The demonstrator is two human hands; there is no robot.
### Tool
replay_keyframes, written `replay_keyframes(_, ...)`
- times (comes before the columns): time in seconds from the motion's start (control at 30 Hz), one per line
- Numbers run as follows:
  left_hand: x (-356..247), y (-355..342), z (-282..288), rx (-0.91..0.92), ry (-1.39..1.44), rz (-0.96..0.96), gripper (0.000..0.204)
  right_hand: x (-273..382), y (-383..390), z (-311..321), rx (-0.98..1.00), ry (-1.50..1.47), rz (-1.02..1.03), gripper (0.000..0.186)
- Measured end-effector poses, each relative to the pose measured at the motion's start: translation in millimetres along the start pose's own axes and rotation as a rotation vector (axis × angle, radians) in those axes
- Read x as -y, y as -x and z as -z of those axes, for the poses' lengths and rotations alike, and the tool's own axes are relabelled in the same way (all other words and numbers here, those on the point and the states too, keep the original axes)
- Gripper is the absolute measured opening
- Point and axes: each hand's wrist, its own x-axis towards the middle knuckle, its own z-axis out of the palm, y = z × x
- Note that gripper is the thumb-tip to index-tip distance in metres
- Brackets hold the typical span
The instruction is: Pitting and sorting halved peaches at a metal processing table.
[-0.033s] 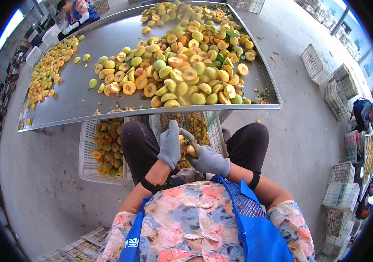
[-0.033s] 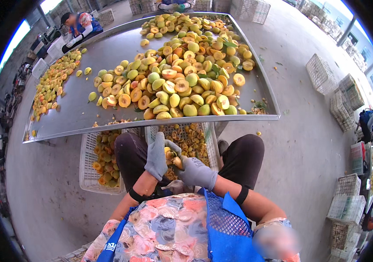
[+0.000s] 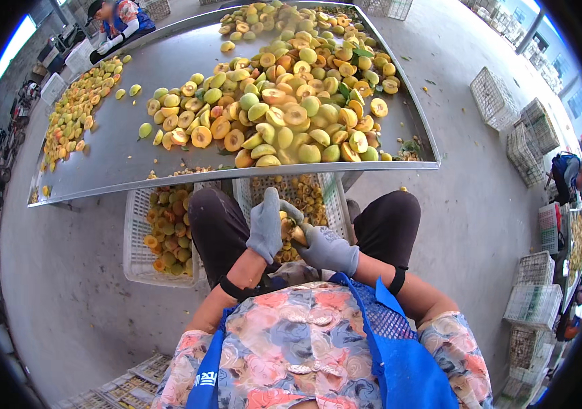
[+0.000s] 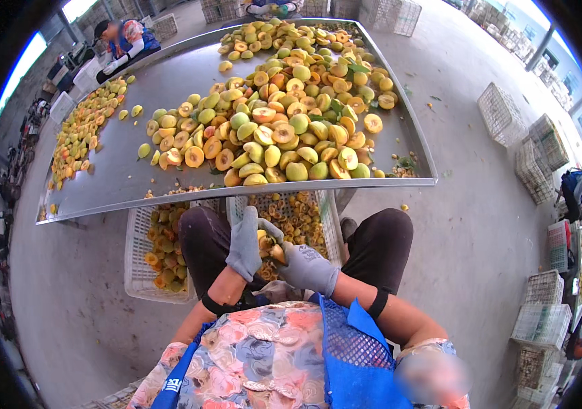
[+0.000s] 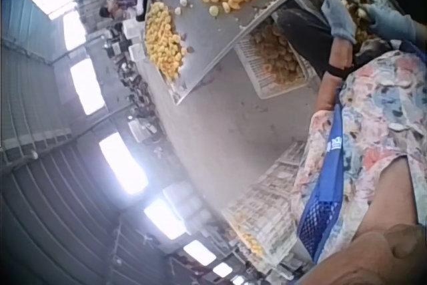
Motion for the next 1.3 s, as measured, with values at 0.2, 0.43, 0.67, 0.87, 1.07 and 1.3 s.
replay_keyframes(0.2,-1,-5,-5,0.027,-0.078,-0.004,0.069,-4,-5,-1,0.148,-0.232,-0.097,0.029)
replay_keyframes(0.43,-17,-9,-12,0.024,0.308,-0.016,0.060,9,-8,18,0.267,-0.568,-0.175,0.029)
replay_keyframes(0.67,3,-18,3,0.151,0.257,-0.088,0.060,5,-12,12,0.213,-0.117,-0.181,0.034)
replay_keyframes(0.87,-5,-16,-6,0.203,0.492,-0.035,0.059,19,-7,23,0.551,-1.014,-0.384,0.027)
replay_keyframes(1.07,-4,-23,-1,0.309,0.311,-0.008,0.059,5,-7,31,0.738,-1.096,-0.351,0.026)
replay_keyframes(1.3,-1,-34,-9,0.232,0.708,0.226,0.057,-12,-23,29,0.455,-0.589,-0.185,0.027)
